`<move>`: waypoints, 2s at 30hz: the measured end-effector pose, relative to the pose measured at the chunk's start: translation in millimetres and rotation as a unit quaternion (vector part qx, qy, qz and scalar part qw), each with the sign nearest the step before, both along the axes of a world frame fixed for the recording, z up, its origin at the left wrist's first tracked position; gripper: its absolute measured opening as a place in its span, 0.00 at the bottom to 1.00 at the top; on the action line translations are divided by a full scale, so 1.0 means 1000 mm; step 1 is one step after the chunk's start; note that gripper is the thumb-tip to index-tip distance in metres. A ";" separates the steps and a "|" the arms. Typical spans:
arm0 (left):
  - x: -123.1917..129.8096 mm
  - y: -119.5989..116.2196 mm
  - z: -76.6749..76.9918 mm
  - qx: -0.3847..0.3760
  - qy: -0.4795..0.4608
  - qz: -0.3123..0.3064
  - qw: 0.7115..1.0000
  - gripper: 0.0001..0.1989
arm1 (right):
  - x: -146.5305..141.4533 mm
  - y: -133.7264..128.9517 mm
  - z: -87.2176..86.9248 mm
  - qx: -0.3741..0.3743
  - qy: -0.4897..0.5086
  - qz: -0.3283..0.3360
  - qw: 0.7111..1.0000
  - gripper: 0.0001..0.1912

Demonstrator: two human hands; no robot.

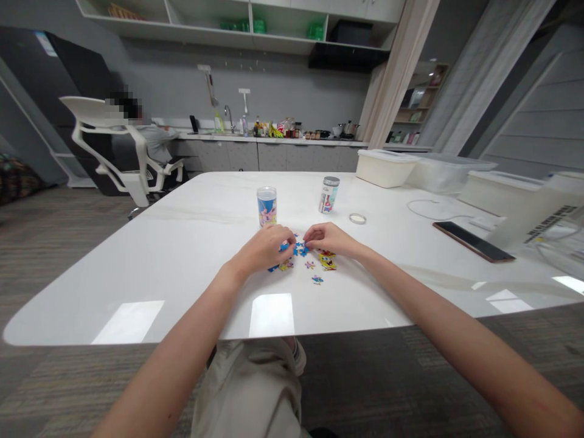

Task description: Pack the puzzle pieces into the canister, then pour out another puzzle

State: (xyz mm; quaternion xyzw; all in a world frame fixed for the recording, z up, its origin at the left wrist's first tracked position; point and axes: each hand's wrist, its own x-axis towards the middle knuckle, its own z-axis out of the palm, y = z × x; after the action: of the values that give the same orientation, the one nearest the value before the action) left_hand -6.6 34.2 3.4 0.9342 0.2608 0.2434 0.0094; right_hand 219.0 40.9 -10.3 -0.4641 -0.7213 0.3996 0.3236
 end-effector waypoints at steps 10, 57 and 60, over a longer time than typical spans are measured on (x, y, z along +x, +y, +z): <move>-0.031 0.014 0.004 -0.173 -0.055 0.023 0.983 0.06 | -0.001 -0.009 0.011 0.145 -0.143 0.045 0.978 0.07; -0.036 0.011 0.002 -0.064 -0.012 0.042 0.997 0.11 | 0.019 -0.016 0.039 0.094 -0.116 0.048 0.988 0.14; -0.018 0.003 0.001 -0.074 -0.038 0.020 0.996 0.11 | 0.005 -0.018 0.033 0.077 -0.052 0.043 0.995 0.16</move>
State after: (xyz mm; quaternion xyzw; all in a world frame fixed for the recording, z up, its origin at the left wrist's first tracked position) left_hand -24.8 37.5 4.3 0.9157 0.2960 0.2585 0.0837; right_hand 223.5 23.4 22.5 -0.4266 -0.7850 0.3314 0.3033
